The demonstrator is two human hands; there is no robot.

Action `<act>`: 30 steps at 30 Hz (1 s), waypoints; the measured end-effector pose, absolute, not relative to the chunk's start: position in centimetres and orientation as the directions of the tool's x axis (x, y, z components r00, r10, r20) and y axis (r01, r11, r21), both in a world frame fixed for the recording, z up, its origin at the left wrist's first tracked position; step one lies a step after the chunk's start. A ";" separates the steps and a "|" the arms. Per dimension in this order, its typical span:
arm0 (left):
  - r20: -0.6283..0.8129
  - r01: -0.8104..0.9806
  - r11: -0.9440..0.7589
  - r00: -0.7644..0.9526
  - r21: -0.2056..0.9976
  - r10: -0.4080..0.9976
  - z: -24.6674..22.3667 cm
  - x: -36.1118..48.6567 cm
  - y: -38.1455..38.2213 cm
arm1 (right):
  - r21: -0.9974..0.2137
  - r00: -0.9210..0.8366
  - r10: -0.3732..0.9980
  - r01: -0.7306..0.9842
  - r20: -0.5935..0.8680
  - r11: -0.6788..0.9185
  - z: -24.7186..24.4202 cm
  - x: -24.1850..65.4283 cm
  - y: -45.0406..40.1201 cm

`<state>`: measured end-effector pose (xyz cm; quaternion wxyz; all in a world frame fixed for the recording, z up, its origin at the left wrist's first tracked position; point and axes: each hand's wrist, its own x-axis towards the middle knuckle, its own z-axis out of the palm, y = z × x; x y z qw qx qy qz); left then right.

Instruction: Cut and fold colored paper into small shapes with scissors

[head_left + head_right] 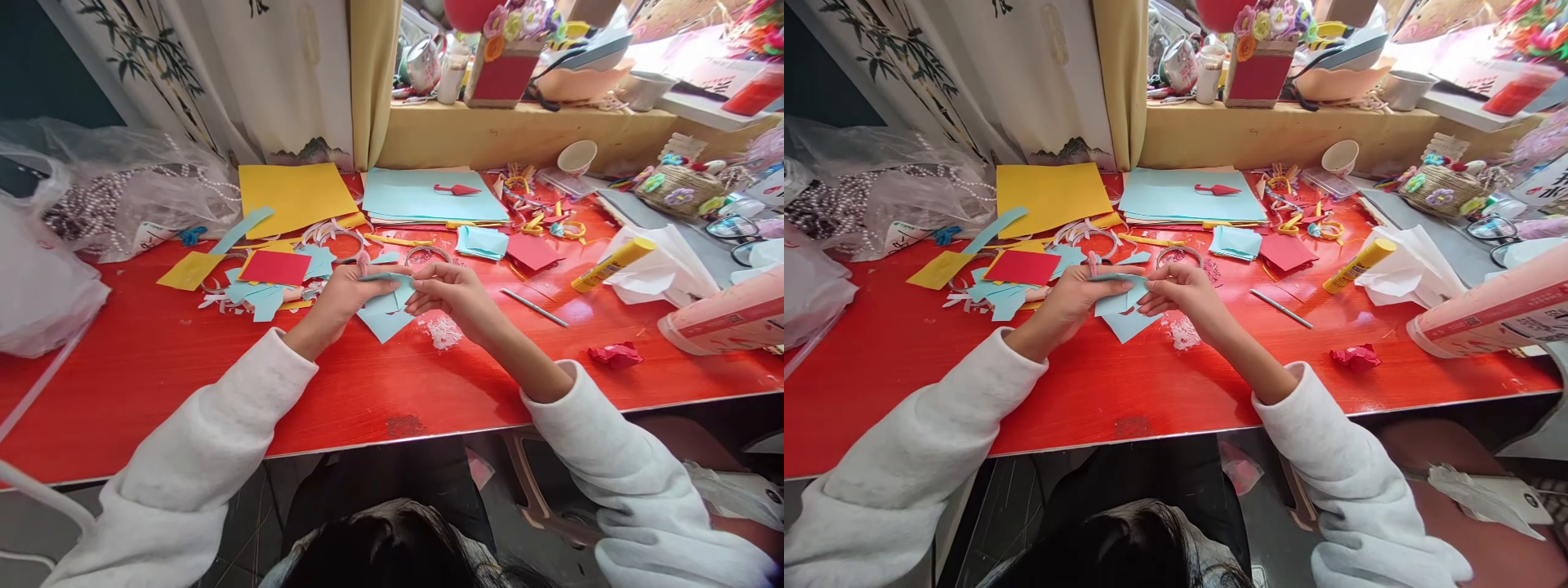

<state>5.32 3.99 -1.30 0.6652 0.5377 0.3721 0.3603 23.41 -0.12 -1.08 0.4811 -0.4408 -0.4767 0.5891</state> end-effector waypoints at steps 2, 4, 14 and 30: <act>-0.122 -0.078 0.180 0.473 0.981 0.873 -1.0 5.3 3.9 | -0.986 -0.150 0.987 -0.146 -0.056 -0.079 -1.1 23.5 -0.1; -0.125 -0.084 0.189 0.486 0.978 0.865 -0.7 5.3 3.7 | -0.987 -0.142 0.989 -0.146 -0.046 -0.067 -1.1 23.5 -0.2; -0.053 -0.033 0.077 0.454 0.997 0.889 -0.4 5.7 3.4 | -0.998 -0.100 0.994 -0.036 0.047 0.043 -0.8 23.1 -0.5; 0.019 0.153 -0.097 0.444 0.983 0.896 -0.7 5.3 3.8 | -0.999 -0.124 0.992 0.045 -0.014 -0.009 -0.9 23.1 -0.5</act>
